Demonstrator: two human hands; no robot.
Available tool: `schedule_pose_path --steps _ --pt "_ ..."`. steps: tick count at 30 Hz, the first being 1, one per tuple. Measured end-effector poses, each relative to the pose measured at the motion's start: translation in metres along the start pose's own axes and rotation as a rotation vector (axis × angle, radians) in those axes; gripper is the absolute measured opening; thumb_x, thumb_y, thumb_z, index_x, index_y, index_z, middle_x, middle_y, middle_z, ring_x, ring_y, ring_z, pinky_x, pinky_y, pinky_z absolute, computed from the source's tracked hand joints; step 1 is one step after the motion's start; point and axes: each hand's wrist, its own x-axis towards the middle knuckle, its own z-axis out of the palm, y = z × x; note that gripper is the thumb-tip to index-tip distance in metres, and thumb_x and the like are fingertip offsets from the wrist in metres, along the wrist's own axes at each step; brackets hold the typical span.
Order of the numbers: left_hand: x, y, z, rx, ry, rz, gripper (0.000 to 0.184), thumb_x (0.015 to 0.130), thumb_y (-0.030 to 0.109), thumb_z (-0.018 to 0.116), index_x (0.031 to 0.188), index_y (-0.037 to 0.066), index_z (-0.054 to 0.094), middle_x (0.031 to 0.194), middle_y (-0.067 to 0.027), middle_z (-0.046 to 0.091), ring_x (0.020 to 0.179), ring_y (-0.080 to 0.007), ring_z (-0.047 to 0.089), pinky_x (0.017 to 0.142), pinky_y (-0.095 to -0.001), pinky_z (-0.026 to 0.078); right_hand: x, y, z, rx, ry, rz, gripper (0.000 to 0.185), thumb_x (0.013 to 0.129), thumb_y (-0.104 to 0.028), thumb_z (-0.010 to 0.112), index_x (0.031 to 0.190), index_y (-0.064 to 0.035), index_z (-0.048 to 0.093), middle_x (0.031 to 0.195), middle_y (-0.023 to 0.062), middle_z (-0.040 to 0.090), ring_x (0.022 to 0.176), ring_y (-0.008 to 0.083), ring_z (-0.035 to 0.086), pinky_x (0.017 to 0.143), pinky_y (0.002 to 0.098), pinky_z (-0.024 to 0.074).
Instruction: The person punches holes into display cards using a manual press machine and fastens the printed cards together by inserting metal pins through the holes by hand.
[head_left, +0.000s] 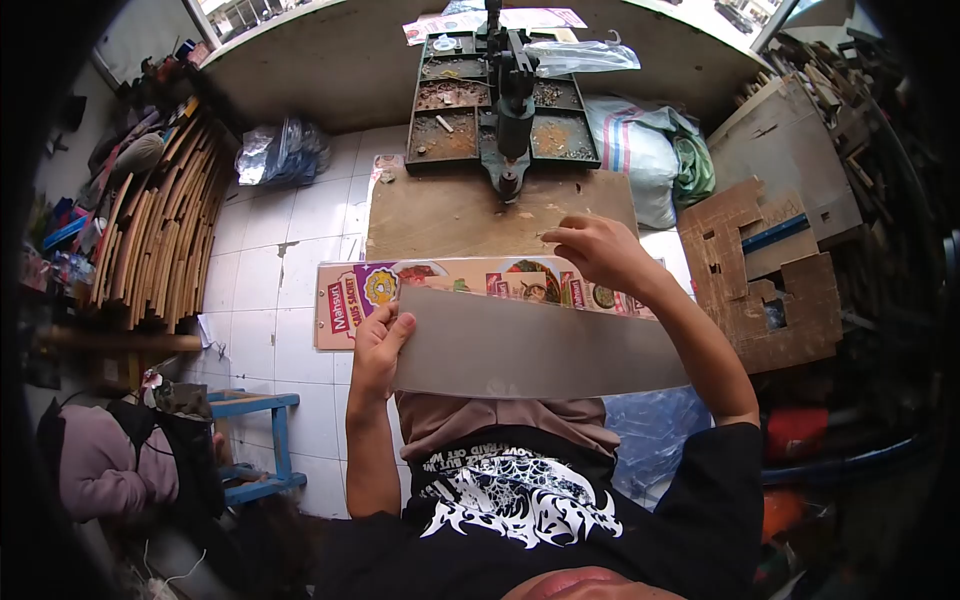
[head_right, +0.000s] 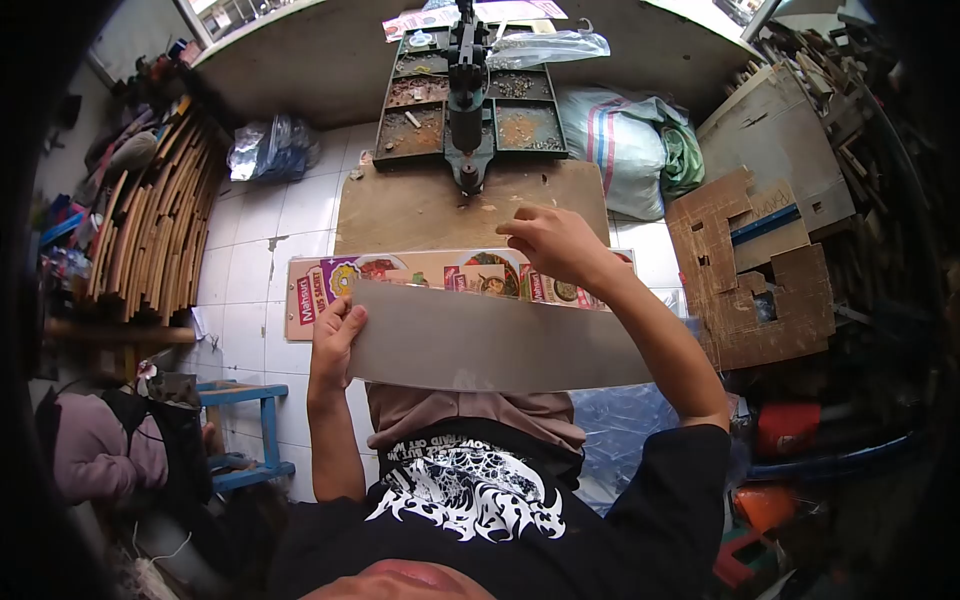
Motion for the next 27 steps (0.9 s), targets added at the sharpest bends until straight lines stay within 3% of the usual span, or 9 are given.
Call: schedule_pose_path --steps 2,5,7,10,15,17,19,23,27 --pt "0.005 -0.002 -0.002 0.024 0.011 0.004 0.031 0.101 0.018 0.061 0.120 -0.005 0.058 0.106 -0.0114 0.069 0.093 -0.0118 0.066 0.083 -0.0239 0.053 0.025 0.034 0.015 -0.089 0.008 -0.232 0.021 0.089 -0.010 0.067 0.109 -0.0125 0.073 0.114 0.0126 0.067 0.099 0.0313 0.067 0.084 0.0416 0.0543" --pt "0.011 -0.001 -0.007 0.000 -0.027 -0.036 0.028 0.100 0.019 0.063 0.116 -0.004 0.060 0.104 -0.0105 0.070 0.089 -0.0104 0.066 0.079 -0.0231 0.053 0.048 0.066 0.032 -0.114 -0.130 -0.322 0.027 0.083 -0.004 0.069 0.107 -0.0138 0.074 0.119 0.0112 0.065 0.101 0.0308 0.067 0.087 0.0412 0.0553" --pt "0.019 0.001 -0.006 0.027 -0.008 -0.043 0.027 0.100 0.020 0.063 0.113 -0.003 0.060 0.099 -0.0095 0.070 0.084 -0.0093 0.066 0.075 -0.0223 0.053 0.057 0.078 0.044 -0.108 -0.121 -0.435 0.020 0.079 0.000 0.065 0.092 -0.0115 0.075 0.098 0.0097 0.068 0.090 0.0304 0.068 0.077 0.0403 0.0564" --pt "0.031 0.003 -0.006 0.068 -0.027 -0.041 0.027 0.100 0.020 0.064 0.113 -0.003 0.061 0.094 -0.0084 0.071 0.081 -0.0089 0.066 0.074 -0.0223 0.053 0.060 0.090 0.048 -0.095 -0.131 -0.454 0.006 0.079 -0.004 0.064 0.080 -0.0056 0.070 0.085 0.0104 0.068 0.081 0.0312 0.069 0.073 0.0408 0.0563" --pt "0.070 0.010 0.010 0.088 -0.115 -0.041 0.026 0.100 0.019 0.064 0.113 -0.003 0.061 0.094 -0.0087 0.072 0.080 -0.0091 0.067 0.071 -0.0213 0.053 0.044 0.090 0.032 -0.081 -0.042 -0.363 0.006 0.084 -0.006 0.066 0.088 -0.0036 0.071 0.090 0.0124 0.069 0.084 0.0334 0.069 0.074 0.0422 0.0564" --pt "0.084 0.019 0.025 0.128 -0.158 -0.140 0.026 0.100 0.019 0.063 0.113 -0.003 0.061 0.093 -0.0074 0.071 0.079 -0.0099 0.068 0.070 -0.0226 0.054 0.037 0.072 0.020 0.220 0.269 -0.251 0.009 0.086 -0.003 0.069 0.095 -0.0036 0.072 0.093 0.0128 0.070 0.085 0.0318 0.070 0.075 0.0371 0.0574" --pt "0.098 0.026 0.036 0.192 -0.254 -0.225 0.025 0.100 0.019 0.063 0.113 -0.003 0.062 0.092 -0.0068 0.071 0.077 -0.0100 0.068 0.068 -0.0231 0.054 0.021 0.045 0.003 0.337 0.351 -0.077 0.009 0.091 0.001 0.069 0.099 -0.0005 0.071 0.096 0.0110 0.073 0.087 0.0186 0.072 0.075 0.0291 0.0569" --pt "0.119 0.016 0.048 0.216 -0.332 -0.293 0.025 0.098 0.017 0.066 0.113 -0.003 0.061 0.089 -0.0069 0.072 0.076 -0.0090 0.068 0.066 -0.0227 0.054 -0.005 -0.004 0.009 0.748 0.551 0.081 0.008 0.094 0.001 0.066 0.100 0.0046 0.069 0.091 0.0099 0.072 0.080 0.0133 0.069 0.070 0.0261 0.0555" --pt "0.124 0.010 0.047 0.200 -0.383 -0.335 0.027 0.094 0.014 0.071 0.112 -0.003 0.062 0.089 -0.0077 0.073 0.078 -0.0094 0.068 0.068 -0.0226 0.053 -0.012 -0.035 0.039 0.778 0.559 0.237 0.011 0.092 0.000 0.068 0.103 0.0038 0.070 0.088 0.0089 0.071 0.075 0.0125 0.068 0.069 0.0244 0.0552"
